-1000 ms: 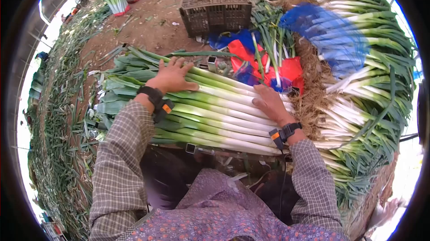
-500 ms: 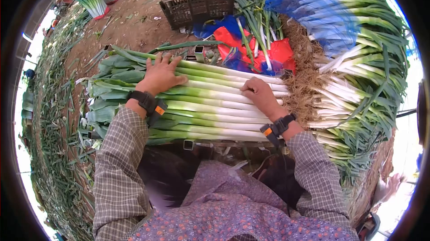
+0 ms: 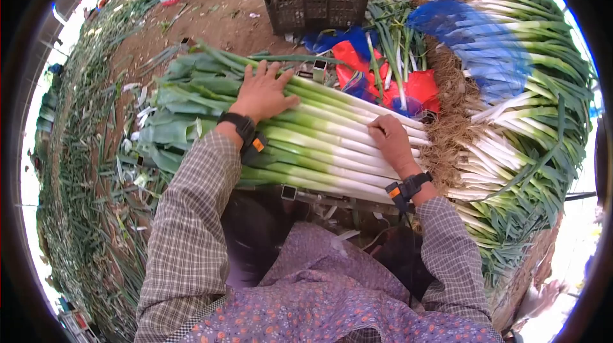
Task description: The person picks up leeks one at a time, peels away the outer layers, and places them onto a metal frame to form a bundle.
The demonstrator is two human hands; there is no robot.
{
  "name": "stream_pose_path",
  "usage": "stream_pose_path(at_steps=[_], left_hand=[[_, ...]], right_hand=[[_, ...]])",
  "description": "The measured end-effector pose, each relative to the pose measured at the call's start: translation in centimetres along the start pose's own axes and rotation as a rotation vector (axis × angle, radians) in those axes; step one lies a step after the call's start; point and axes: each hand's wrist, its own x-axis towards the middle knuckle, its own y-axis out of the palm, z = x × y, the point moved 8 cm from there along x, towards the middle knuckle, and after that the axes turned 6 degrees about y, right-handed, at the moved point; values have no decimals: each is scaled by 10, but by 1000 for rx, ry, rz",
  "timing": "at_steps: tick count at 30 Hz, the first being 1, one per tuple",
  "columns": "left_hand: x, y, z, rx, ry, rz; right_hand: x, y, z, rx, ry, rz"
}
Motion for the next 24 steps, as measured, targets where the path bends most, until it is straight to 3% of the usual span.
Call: stream_pose_path(at_steps=[1,4,8,21,24], left_hand=[[0,-1,0,1,-5,4],[-1,-2,0,3,-13,8],[-2,-4,0,-6,-24,24],[-6,-7,3,-91,2,-138],[-7,-6,4,-105,-10,-84]], right_hand=[[1,1,0,16,54,44],[-15,17,34,-469,-310,26],[-37,23,33,-404,-34,-178],[-36,30,32,-472,-14,-242],[-33,28,33,-428,-37,-261]])
